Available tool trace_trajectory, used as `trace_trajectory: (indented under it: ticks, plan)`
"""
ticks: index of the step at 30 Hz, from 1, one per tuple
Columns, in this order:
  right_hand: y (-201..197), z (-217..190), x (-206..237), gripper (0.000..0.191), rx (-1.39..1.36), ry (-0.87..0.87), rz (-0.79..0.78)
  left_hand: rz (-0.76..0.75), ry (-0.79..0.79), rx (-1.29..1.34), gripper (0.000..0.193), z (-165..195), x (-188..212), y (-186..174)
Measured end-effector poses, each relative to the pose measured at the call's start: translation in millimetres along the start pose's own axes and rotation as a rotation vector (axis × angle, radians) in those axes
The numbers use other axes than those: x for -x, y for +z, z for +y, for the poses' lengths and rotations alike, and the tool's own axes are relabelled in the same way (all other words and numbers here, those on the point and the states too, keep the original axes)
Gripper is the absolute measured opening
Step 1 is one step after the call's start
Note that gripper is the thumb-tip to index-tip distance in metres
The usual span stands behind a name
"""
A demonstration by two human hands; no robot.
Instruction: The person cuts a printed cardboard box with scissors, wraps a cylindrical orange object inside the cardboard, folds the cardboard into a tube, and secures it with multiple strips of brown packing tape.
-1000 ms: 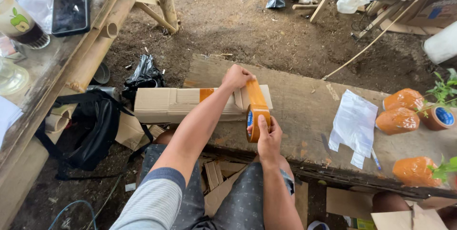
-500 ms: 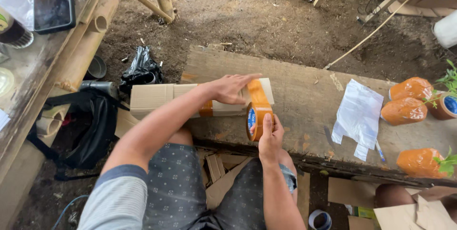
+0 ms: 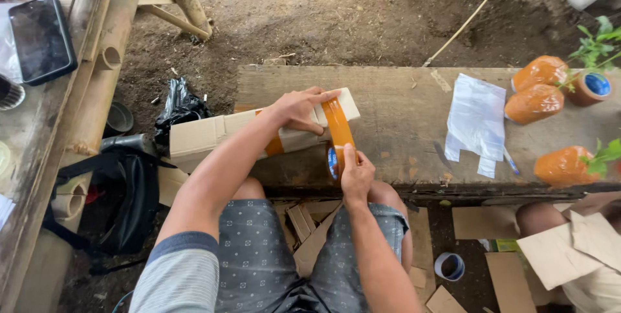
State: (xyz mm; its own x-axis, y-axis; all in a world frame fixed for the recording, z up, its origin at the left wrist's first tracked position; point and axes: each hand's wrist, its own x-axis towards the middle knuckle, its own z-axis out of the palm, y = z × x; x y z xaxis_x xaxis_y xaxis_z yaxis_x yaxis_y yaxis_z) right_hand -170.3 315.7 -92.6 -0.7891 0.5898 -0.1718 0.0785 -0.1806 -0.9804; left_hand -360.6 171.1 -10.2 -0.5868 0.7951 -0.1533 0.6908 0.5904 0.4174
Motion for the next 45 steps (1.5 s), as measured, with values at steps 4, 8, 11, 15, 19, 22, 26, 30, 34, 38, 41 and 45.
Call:
trace_trajectory:
  ticks: [4, 8, 11, 15, 19, 22, 26, 30, 34, 38, 41, 45]
  plan:
    - [-4, -13, 12, 0.036, -0.025, 0.024, -0.029, -0.029, 0.181, 0.100, 0.115, -8, -11, 3]
    - [-11, -33, 26, 0.033, -0.082, 0.004, -0.095, -0.183, 0.264, 0.392, 0.110, -21, -27, 18]
    - [-4, -46, 21, 0.034, -0.137, -0.015, -0.142, -0.238, 0.158, 0.516, 0.107, -33, -35, 26]
    - [12, -63, 8, 0.035, -0.158, -0.004, -0.175, 0.070, 0.307, 0.266, 0.080, -34, -26, 27]
    - [16, -73, 6, 0.035, -0.131, 0.008, -0.181, 0.115, 0.125, 0.198, 0.065, -12, 0, 27]
    - [17, -76, 3, 0.032, -0.103, -0.002, -0.210, 0.125, 0.004, 0.166, 0.057, 0, 8, 18]
    - [19, -74, -4, 0.032, -0.155, -0.082, -0.283, 0.110, -0.120, 0.121, 0.054, -2, 3, 0]
    - [18, -68, 8, 0.032, -0.119, -0.080, -0.247, 0.087, -0.077, 0.245, 0.053, -18, -7, -9]
    - [26, -68, 4, 0.033, -0.138, -0.229, -0.256, 0.136, -0.149, 0.084, 0.049, -20, -5, 9]
    - [41, -73, -19, 0.036, -0.133, -0.199, -0.233, 0.612, 0.028, -0.409, 0.074, -4, 15, 42]
    - [48, -76, -29, 0.038, -0.139, -0.206, -0.215, 0.375, -0.018, -0.414, 0.120, 7, 26, 50]
    - [49, -74, -29, 0.036, -0.187, -0.206, -0.235, 0.368, -0.096, -0.481, 0.135, 16, 33, 49]
